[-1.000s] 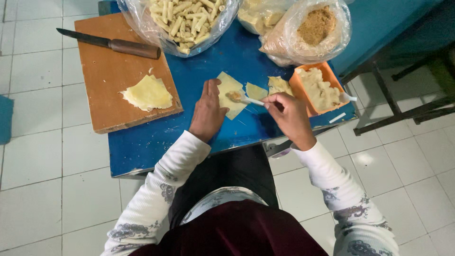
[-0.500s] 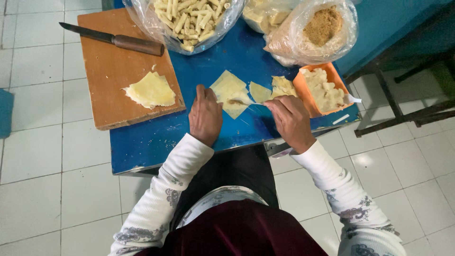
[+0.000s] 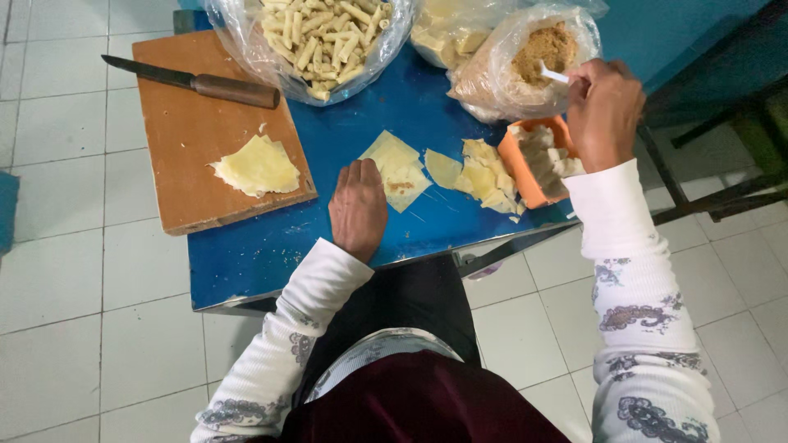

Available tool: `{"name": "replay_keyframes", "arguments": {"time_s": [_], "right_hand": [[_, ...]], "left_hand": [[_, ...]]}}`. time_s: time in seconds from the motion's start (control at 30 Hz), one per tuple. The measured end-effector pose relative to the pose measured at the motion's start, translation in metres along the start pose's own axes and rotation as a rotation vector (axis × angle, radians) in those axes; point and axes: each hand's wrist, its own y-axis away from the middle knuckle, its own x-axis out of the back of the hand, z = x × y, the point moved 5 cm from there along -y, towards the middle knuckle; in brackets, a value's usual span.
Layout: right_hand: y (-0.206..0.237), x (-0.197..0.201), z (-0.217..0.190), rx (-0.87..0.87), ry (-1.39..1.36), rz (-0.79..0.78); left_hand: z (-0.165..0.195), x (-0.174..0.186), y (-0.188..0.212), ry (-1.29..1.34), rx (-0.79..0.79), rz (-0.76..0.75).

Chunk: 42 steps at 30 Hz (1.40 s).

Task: The person sits at a blue table folding thin yellow wrapper sheets, occasionally spooning brown powder from a plastic bag onto a sheet, and placing folded pieces into an orange container. A knife on a cutting board and a bag of rolled snack pieces sit nearby but are not used.

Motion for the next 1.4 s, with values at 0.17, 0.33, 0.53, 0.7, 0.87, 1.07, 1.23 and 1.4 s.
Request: {"name": "replay_keyframes", "arguments": {"time_s": [0.17, 0.33, 0.53, 0.7, 0.87, 1.07, 1.23, 1.4], "right_hand": [[0.006, 0.002, 0.020, -0.232, -0.268, -0.060], [0.025, 0.008, 0.041, -0.321, -0.378, -0.016], [0.051, 0.006, 0.037, -0.560, -0.676, -0.073], [0.087, -0.006, -0.024, -0.519, -0.787, -0.227], [0.105, -0.028, -0.089, -0.337, -0.702, -0.309], [0.103, -0.020, -0.125, -0.004, -0.534, -0.223], [0.099, -0.004, -0.130, 0.181, -0.378, -0.137], [0.099, 0.003, -0.127, 0.169, -0.376, -0.128]], "left_hand": [[-0.005, -0.001, 0.000, 0.131, 0.084, -0.052], [-0.004, 0.001, -0.003, 0.229, 0.066, -0.004], [-0.012, -0.004, -0.003, 0.343, 0.157, -0.020], [-0.017, -0.007, -0.002, 0.431, 0.198, -0.026], [-0.019, -0.008, -0.002, 0.490, 0.197, -0.031], [-0.020, -0.008, -0.002, 0.550, 0.230, -0.047], [-0.020, -0.009, -0.002, 0.587, 0.256, -0.057], [-0.019, -0.008, -0.005, 0.590, 0.250, -0.076]]}}
